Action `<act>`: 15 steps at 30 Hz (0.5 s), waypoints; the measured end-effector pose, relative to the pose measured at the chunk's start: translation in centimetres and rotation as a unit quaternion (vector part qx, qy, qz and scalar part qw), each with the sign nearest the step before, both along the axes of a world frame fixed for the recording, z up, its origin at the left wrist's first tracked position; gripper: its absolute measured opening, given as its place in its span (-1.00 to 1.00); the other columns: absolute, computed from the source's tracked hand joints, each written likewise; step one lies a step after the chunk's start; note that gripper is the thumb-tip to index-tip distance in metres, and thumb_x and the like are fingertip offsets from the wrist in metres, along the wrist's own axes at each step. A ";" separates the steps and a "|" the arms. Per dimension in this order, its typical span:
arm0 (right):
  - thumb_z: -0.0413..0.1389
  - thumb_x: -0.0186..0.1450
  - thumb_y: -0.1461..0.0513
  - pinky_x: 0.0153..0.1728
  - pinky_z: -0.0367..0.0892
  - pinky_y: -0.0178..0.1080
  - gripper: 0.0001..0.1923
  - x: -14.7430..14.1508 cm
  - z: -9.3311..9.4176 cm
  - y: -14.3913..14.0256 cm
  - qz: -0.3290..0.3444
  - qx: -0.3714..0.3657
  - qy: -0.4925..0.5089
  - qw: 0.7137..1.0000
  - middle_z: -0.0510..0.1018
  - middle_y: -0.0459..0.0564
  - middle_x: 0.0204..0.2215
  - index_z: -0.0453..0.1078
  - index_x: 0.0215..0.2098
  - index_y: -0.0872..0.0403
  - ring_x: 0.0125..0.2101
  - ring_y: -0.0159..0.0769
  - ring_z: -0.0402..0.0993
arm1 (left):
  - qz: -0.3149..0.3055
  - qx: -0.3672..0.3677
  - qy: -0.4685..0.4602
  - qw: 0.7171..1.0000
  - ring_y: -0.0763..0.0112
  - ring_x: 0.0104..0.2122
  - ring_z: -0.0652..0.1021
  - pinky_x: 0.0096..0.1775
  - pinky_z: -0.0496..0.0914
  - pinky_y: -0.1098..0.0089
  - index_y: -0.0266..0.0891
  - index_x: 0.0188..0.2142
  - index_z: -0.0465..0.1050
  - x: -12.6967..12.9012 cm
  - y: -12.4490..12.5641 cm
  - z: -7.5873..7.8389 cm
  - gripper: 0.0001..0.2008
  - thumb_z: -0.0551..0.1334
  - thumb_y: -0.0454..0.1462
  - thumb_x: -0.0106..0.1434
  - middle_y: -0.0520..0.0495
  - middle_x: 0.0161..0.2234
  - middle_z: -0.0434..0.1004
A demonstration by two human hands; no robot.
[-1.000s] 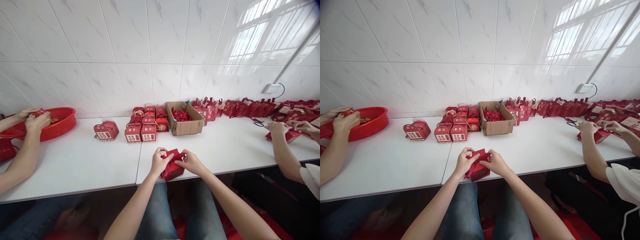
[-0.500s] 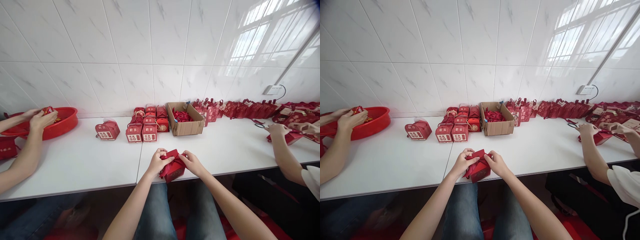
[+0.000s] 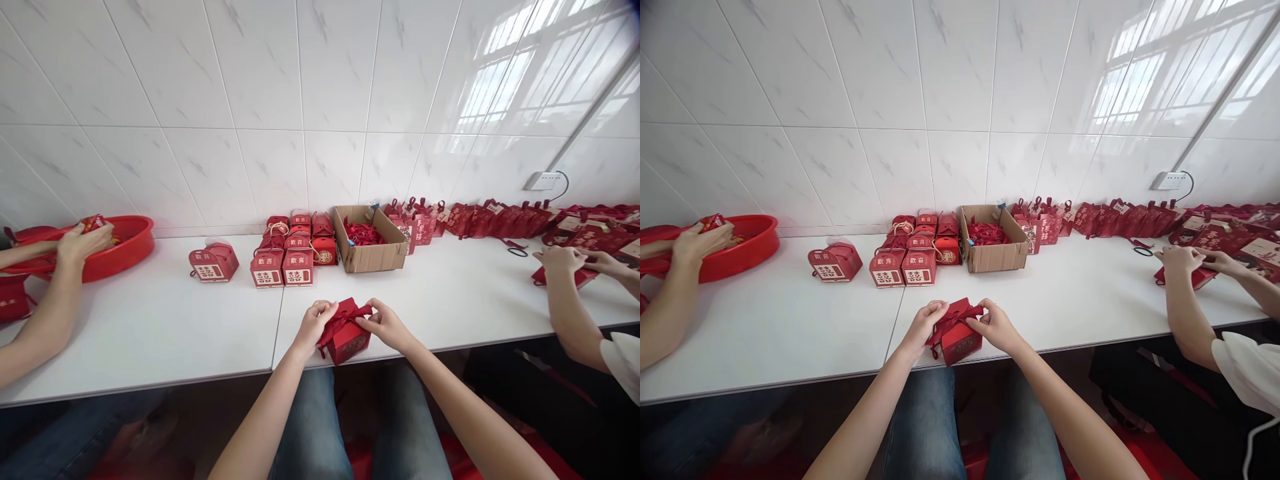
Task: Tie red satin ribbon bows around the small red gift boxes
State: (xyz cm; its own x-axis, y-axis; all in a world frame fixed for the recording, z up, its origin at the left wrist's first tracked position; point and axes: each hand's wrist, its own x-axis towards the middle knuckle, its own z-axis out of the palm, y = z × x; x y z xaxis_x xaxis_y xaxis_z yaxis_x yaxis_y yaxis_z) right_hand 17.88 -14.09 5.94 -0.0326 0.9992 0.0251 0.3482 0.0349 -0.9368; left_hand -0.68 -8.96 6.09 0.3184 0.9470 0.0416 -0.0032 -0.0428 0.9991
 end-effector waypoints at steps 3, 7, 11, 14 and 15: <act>0.11 0.20 -0.01 -0.60 -0.06 -0.40 -0.62 0.9 0.4 -0.4 0.031 0.000 0.021 0.999 0.00 -0.34 -0.71 0.16 -0.18 0.05 -0.65 -0.50 -0.07 | 0.025 0.004 -0.002 1.000 0.31 -0.27 0.45 -0.22 0.34 0.37 -0.24 -0.54 0.28 -0.1 0.1 -0.1 -0.63 0.24 0.00 0.12 -0.05 -0.35 0.39; 0.11 0.23 0.00 -0.54 0.02 -0.39 -0.51 2.6 0.9 -1.4 0.038 0.016 0.036 0.998 0.00 -0.32 -0.66 0.13 0.02 0.05 -0.61 -0.48 -0.02 | 0.093 0.011 -0.007 0.996 0.25 -0.01 0.39 -0.03 0.29 0.34 -0.16 -0.16 0.32 -0.9 -0.3 -0.9 -0.65 0.24 -0.03 0.15 -0.11 -0.10 0.38; 0.18 0.19 0.03 -0.42 0.21 -0.33 -0.45 4.2 -0.8 -2.5 0.063 0.012 0.009 0.998 0.23 -0.21 -0.52 0.16 0.06 0.04 -0.50 -0.42 0.21 | 0.152 -0.008 -0.006 0.988 0.22 0.08 0.34 0.04 0.27 0.25 -0.17 -0.01 0.19 -2.5 -2.1 -2.7 -0.57 0.11 0.01 0.24 -0.22 0.02 0.29; 0.28 0.08 0.04 -0.17 0.32 -0.18 -0.21 3.5 -3.4 -3.5 0.032 0.021 -0.048 0.998 0.37 0.03 -0.10 0.06 0.18 -0.01 -0.19 -0.24 0.38 | 0.168 -0.005 -0.004 0.986 0.18 0.09 0.33 0.06 0.26 0.19 -0.19 -0.03 0.20 -3.8 -3.7 -4.2 -0.60 0.08 -0.02 0.23 -0.24 0.04 0.29; 0.29 0.06 0.04 -0.06 0.31 -0.11 -0.13 2.7 -4.3 -3.8 0.012 0.037 -0.052 0.998 0.30 0.10 0.04 -0.01 0.23 -0.03 -0.07 -0.17 0.35 | 0.165 -0.002 0.000 0.986 0.16 0.08 0.34 0.05 0.27 0.17 -0.19 -0.03 0.20 -4.1 -4.1 -4.6 -0.60 0.10 -0.06 0.22 -0.23 0.03 0.30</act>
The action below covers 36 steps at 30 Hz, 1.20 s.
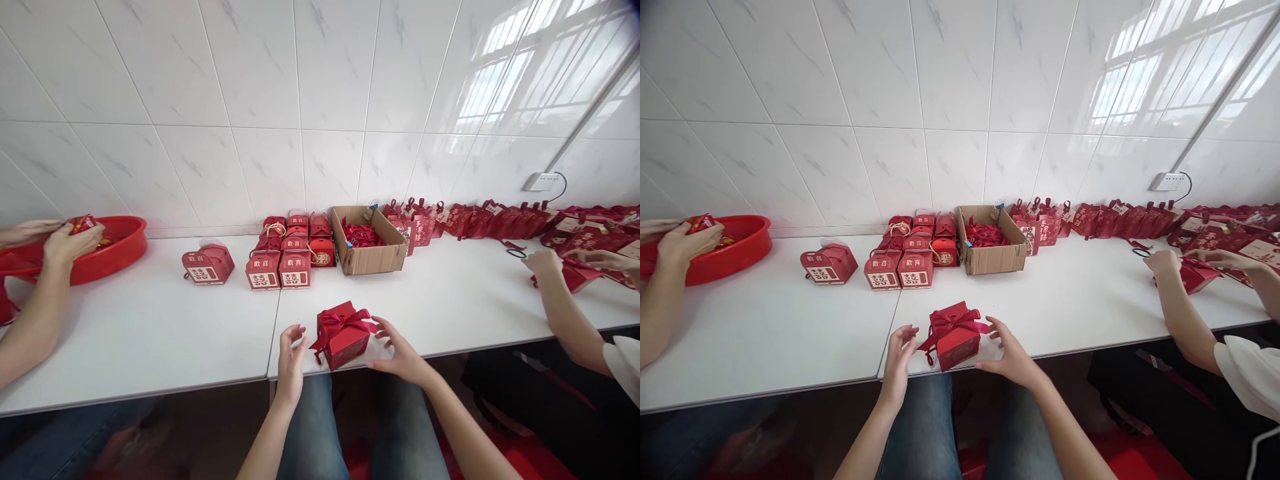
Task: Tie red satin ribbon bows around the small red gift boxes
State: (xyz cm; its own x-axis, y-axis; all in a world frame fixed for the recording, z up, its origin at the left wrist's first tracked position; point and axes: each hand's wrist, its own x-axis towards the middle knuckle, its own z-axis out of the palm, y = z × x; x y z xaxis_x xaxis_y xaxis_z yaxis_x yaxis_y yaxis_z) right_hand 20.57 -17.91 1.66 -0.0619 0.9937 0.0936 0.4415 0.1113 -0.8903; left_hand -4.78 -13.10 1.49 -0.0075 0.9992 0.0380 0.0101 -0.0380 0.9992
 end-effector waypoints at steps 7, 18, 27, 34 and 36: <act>0.32 -0.02 -0.02 0.06 0.26 0.05 -0.02 -7.5 -4.3 -0.8 -0.172 0.105 0.021 0.979 0.27 0.24 0.03 -0.09 0.18 0.11 0.07 0.05 0.27 | -0.201 0.156 0.208 0.944 0.18 0.12 0.34 0.13 0.24 0.16 -0.11 0.17 0.19 0.7 -1.8 -1.1 -0.37 0.09 -0.45 0.08 -0.16 0.14 0.30; 0.12 0.13 -0.01 -0.02 0.31 0.05 -0.45 3.1 -5.6 1.4 -0.348 0.073 0.004 0.935 0.40 0.16 -0.06 0.12 -0.01 0.04 -0.06 -0.03 0.41 | -0.257 0.182 0.370 0.874 0.16 0.16 0.30 0.12 0.23 0.08 0.05 0.30 -0.04 1.4 -0.5 -0.9 -0.35 0.01 -0.37 0.25 -0.09 0.20 0.26; 0.18 0.06 -0.12 0.11 0.12 0.15 0.02 1.8 -6.8 0.6 -0.327 0.109 -0.150 0.927 0.27 0.20 0.17 -0.19 0.31 0.03 0.13 0.12 0.23 | -0.350 0.194 0.492 0.773 -0.15 0.26 0.09 0.18 -0.01 -0.20 0.05 0.28 0.01 7.3 0.8 -0.8 -0.20 0.24 -0.30 0.07 -0.10 0.32 0.02; 0.08 0.15 -0.16 0.10 0.07 0.18 -0.05 1.4 -7.0 1.5 -0.375 0.051 -0.169 0.910 0.25 0.29 0.17 -0.18 0.31 0.08 0.16 0.15 0.20 | -0.335 0.216 0.523 0.753 -0.07 0.28 0.05 0.19 -0.01 -0.19 0.10 0.31 -0.12 8.0 0.7 -1.3 -0.23 0.13 -0.32 0.16 0.03 0.36 -0.11; 0.14 0.08 -0.14 0.08 0.08 0.21 0.03 2.5 -6.4 2.0 -0.372 0.014 -0.147 0.916 0.24 0.30 0.17 -0.22 0.32 0.07 0.16 0.18 0.18 | -0.337 0.219 0.523 0.752 -0.07 0.28 0.05 0.19 -0.01 -0.18 0.11 0.31 -0.11 7.8 0.8 -1.3 -0.23 0.14 -0.31 0.16 0.03 0.35 -0.10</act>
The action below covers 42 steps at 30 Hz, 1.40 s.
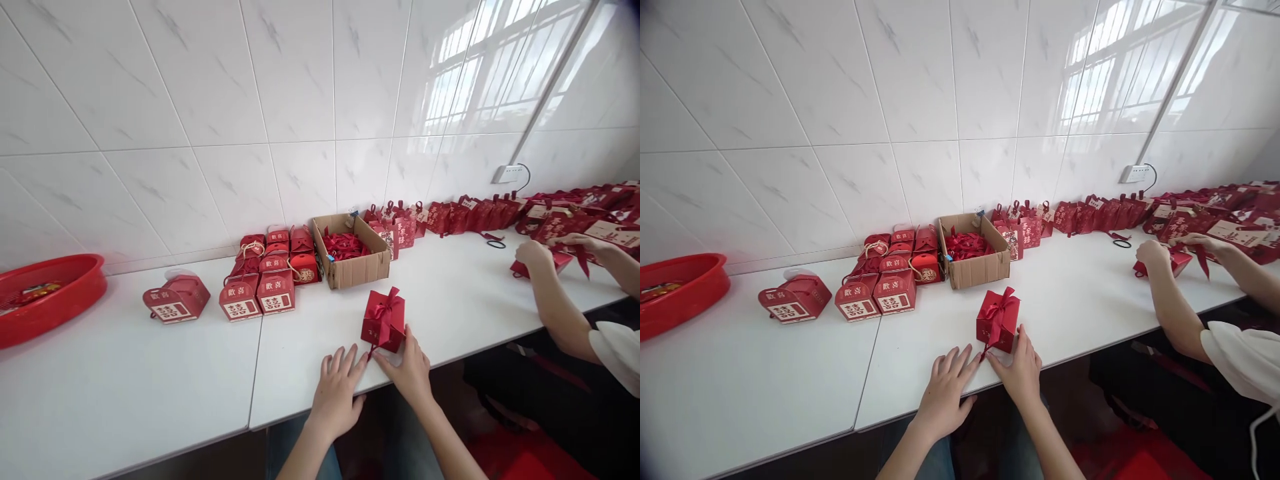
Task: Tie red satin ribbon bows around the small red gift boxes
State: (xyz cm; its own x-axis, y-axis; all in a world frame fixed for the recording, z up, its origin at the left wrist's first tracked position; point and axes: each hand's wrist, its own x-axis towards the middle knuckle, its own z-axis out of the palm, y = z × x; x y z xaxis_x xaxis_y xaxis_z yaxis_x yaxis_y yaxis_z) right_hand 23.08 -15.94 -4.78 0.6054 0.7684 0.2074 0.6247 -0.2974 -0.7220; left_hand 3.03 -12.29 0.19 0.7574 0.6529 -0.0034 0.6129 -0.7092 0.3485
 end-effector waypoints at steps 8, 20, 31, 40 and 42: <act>0.24 0.01 0.03 0.19 0.08 0.01 0.15 4.7 3.2 3.1 0.190 0.085 0.067 0.976 0.05 0.22 0.28 -0.34 0.35 0.09 0.25 -0.02 0.04 | 0.003 -0.016 0.013 1.000 -0.08 0.28 0.04 0.20 -0.03 -0.18 0.09 0.31 -0.08 0.1 -0.2 0.6 -0.25 0.15 -0.27 0.15 0.02 0.35 -0.10; 0.13 0.09 -0.14 0.07 0.10 0.02 0.24 12.6 3.8 11.0 -0.115 -0.025 -0.056 0.991 0.00 0.46 0.23 -0.52 0.33 0.36 0.16 0.24 0.06 | 0.011 -0.033 0.052 0.998 -0.07 0.30 0.00 0.22 -0.06 -0.19 0.07 0.32 -0.12 0.3 0.1 0.1 -0.20 0.10 -0.33 0.11 0.06 0.37 -0.20; -0.06 0.29 -0.10 -0.02 0.14 0.01 -0.40 13.6 2.5 13.7 -0.094 -0.135 -0.146 0.976 0.34 0.32 -0.03 0.32 -0.02 0.25 0.04 0.13 0.20 | 0.035 -0.031 0.065 0.997 0.03 0.32 -0.05 0.24 -0.12 -0.15 0.27 0.30 -0.26 0.3 0.6 -1.6 -0.28 0.07 -0.09 0.21 0.26 0.36 -0.29; -0.06 0.39 0.15 0.10 0.13 -0.06 -0.63 12.8 3.2 13.1 0.110 -0.125 -0.227 0.960 0.32 0.06 0.13 0.28 0.11 0.08 0.13 -0.19 0.21 | 0.066 -0.059 0.136 0.987 0.05 0.33 -0.11 0.26 -0.20 -0.07 0.20 0.30 -0.19 1.3 0.5 0.5 -0.26 0.08 -0.05 0.17 0.25 0.36 -0.30; -0.10 0.40 0.13 0.14 0.10 -0.05 -0.59 12.7 3.1 13.0 0.114 -0.136 -0.231 0.957 0.28 0.08 0.18 0.24 0.15 0.10 0.18 -0.18 0.15 | 0.069 -0.060 0.130 0.987 0.08 0.33 -0.11 0.27 -0.20 -0.05 0.22 0.30 -0.16 1.4 0.4 0.7 -0.27 0.09 -0.02 0.16 0.26 0.35 -0.28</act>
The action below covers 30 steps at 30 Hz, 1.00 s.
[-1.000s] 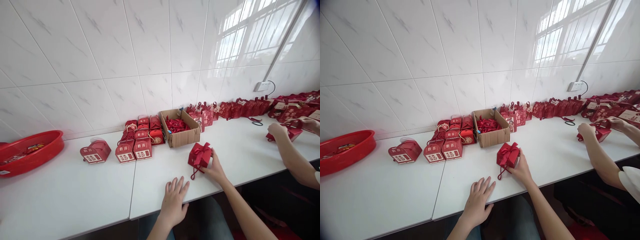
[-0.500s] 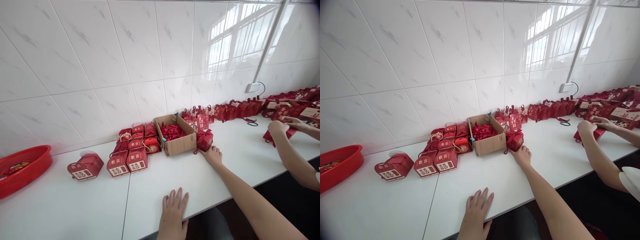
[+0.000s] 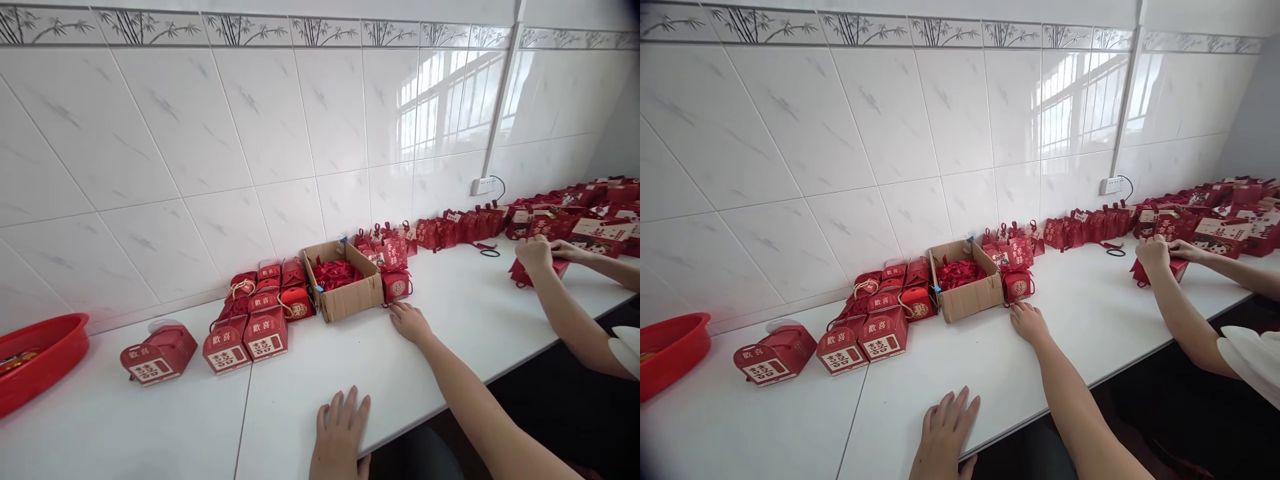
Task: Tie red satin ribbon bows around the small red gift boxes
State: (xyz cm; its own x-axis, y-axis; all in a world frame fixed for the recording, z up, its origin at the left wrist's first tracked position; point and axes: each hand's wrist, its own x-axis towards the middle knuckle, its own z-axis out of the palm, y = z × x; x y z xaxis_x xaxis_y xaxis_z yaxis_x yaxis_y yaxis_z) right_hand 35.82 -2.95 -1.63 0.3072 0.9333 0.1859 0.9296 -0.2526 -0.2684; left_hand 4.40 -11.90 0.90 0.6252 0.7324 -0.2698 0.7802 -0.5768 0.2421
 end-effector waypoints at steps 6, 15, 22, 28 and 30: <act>-0.26 0.40 0.06 0.24 -0.04 -0.13 -0.44 -0.1 -0.6 -0.6 -0.006 -0.053 -0.009 0.999 0.10 -0.06 0.30 0.07 0.30 0.05 0.28 -0.23 -0.03 | 0.077 0.035 -0.048 0.995 0.10 0.34 -0.22 0.28 -0.29 0.00 0.02 0.33 -0.13 -0.3 -0.4 0.6 -0.15 0.09 0.17 0.11 0.06 0.37 -0.30; -0.36 0.36 -0.09 0.27 -0.18 -0.02 -0.31 -0.2 -0.8 -2.5 -0.013 -0.109 -0.007 0.994 -0.11 -0.11 0.35 -0.12 0.37 -0.02 0.33 -0.16 -0.19 | 0.256 0.085 -0.010 0.963 -0.12 0.32 -0.22 0.21 -0.28 -0.19 -0.14 0.33 -0.06 -0.3 1.1 -0.3 -0.20 -0.13 0.19 0.20 -0.15 0.37 -0.25; -0.36 0.34 -0.11 0.26 -0.16 0.01 -0.30 -0.1 -0.8 -3.7 -0.014 -0.104 -0.012 0.994 -0.10 -0.06 0.35 -0.11 0.36 -0.02 0.32 -0.10 -0.17 | 0.335 0.116 0.020 0.935 -0.20 0.31 -0.19 0.17 -0.23 -0.29 -0.01 0.32 -0.06 -6.9 4.9 0.0 -0.14 -0.17 0.29 0.12 -0.03 0.37 -0.25; -0.37 0.35 -0.11 0.25 -0.14 0.06 -0.30 0.2 -1.1 -3.8 -0.008 -0.102 -0.018 0.995 -0.09 -0.04 0.35 -0.09 0.36 -0.02 0.31 -0.06 -0.15 | 0.403 0.124 0.028 0.906 -0.22 0.31 -0.16 0.16 -0.22 -0.31 -0.05 0.32 -0.06 -12.0 7.7 0.1 -0.11 -0.19 0.30 0.11 -0.05 0.37 -0.22; -0.37 0.35 -0.11 0.25 -0.12 0.07 -0.30 0.3 -1.3 -3.8 -0.005 -0.102 -0.021 0.995 -0.08 -0.02 0.35 -0.08 0.36 -0.01 0.31 -0.05 -0.13 | 0.424 0.125 0.024 0.897 -0.23 0.31 -0.16 0.15 -0.22 -0.32 -0.09 0.32 -0.04 -13.0 8.6 0.0 -0.09 -0.18 0.30 0.10 -0.08 0.37 -0.21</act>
State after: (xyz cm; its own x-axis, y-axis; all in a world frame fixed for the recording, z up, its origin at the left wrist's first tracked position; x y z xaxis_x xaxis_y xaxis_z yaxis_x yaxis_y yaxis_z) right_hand 36.12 -6.76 -2.94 0.3133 0.9496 0.0061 0.9359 -0.3076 -0.1718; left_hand -8.60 -3.28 0.89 -0.1939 0.9800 -0.0436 0.9698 0.1982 0.1419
